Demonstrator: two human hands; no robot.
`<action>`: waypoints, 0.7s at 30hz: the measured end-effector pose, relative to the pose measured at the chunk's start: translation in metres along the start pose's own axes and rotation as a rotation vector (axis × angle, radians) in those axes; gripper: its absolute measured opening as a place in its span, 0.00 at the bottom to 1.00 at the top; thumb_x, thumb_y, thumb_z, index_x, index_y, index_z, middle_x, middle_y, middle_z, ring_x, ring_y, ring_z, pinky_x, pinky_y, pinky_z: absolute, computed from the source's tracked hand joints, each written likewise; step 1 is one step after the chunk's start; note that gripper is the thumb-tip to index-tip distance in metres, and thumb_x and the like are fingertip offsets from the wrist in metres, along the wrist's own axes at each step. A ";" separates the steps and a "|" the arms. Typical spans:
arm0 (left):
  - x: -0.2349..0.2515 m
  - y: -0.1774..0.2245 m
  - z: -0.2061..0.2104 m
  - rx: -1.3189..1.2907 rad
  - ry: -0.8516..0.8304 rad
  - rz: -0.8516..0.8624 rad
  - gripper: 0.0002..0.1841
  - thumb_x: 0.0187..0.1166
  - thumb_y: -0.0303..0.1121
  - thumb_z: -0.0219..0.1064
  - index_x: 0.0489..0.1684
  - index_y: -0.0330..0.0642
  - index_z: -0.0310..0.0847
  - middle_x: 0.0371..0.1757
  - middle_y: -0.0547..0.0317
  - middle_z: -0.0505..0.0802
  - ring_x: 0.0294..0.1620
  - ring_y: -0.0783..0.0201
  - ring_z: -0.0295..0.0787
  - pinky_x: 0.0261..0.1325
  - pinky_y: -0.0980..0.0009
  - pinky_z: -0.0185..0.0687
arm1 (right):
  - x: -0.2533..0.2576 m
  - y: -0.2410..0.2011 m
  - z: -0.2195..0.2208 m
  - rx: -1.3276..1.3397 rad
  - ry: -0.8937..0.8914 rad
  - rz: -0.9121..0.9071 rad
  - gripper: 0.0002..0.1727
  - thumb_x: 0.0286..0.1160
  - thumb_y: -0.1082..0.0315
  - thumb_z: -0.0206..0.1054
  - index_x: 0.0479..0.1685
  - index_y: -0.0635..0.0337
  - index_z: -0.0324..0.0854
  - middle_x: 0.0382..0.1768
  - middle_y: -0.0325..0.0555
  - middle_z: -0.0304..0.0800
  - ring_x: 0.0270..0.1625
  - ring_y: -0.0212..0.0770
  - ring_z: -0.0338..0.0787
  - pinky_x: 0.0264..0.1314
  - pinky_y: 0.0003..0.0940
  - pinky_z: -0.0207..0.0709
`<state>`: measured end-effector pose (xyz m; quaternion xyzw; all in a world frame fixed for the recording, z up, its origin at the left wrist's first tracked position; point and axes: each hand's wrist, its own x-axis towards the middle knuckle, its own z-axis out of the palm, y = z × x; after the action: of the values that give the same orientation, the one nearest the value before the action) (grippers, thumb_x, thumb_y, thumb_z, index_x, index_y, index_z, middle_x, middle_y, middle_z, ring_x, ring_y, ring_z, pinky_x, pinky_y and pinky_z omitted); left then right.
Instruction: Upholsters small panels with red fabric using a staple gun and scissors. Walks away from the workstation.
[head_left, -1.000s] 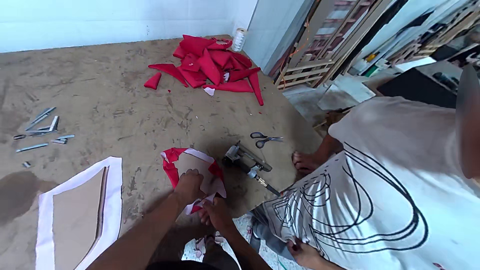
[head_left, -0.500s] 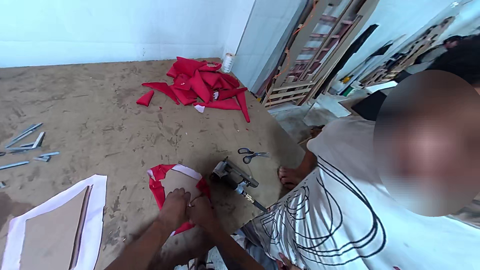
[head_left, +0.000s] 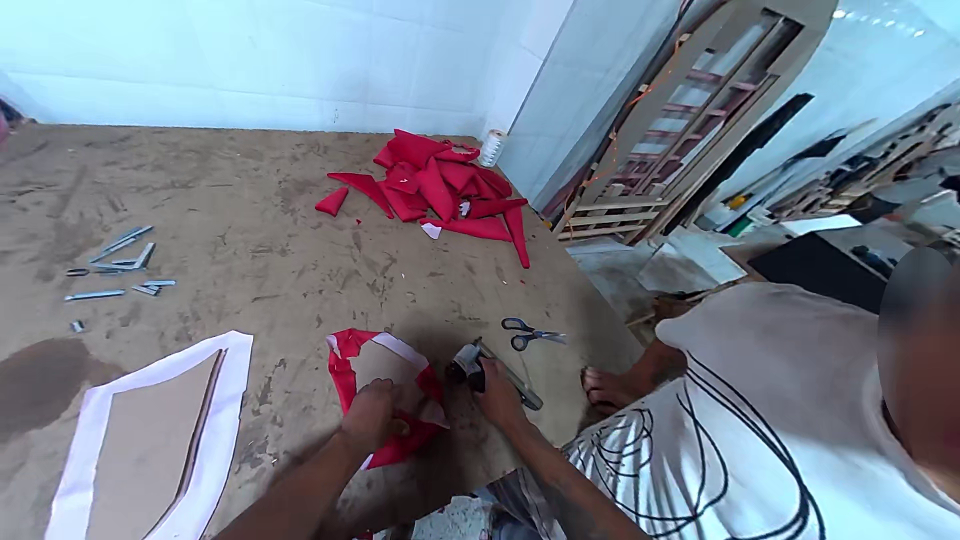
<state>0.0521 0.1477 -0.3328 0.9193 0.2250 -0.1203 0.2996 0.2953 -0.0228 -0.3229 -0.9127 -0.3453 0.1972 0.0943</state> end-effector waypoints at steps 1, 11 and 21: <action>-0.001 -0.001 0.000 -0.011 0.009 -0.002 0.33 0.66 0.59 0.77 0.63 0.45 0.85 0.63 0.48 0.89 0.71 0.46 0.82 0.76 0.44 0.77 | -0.011 -0.004 -0.004 0.010 -0.012 0.034 0.43 0.60 0.62 0.79 0.84 0.55 0.70 0.79 0.57 0.74 0.69 0.56 0.86 0.68 0.55 0.84; -0.009 -0.006 -0.015 -0.089 0.025 0.015 0.27 0.77 0.55 0.71 0.61 0.39 0.84 0.66 0.46 0.89 0.72 0.45 0.83 0.74 0.44 0.78 | -0.184 -0.069 -0.001 0.307 -0.163 0.062 0.17 0.68 0.58 0.72 0.54 0.54 0.89 0.36 0.46 0.95 0.39 0.46 0.94 0.47 0.56 0.88; -0.001 -0.009 -0.009 -0.020 0.057 0.023 0.27 0.79 0.55 0.67 0.61 0.40 0.84 0.65 0.48 0.90 0.71 0.48 0.85 0.72 0.47 0.80 | -0.165 -0.115 0.026 0.227 -0.210 0.033 0.21 0.68 0.55 0.70 0.60 0.50 0.84 0.40 0.43 0.94 0.44 0.42 0.94 0.50 0.51 0.87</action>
<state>0.0474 0.1590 -0.3302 0.9219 0.2237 -0.0885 0.3036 0.1031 -0.0463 -0.2619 -0.8760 -0.3138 0.3310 0.1570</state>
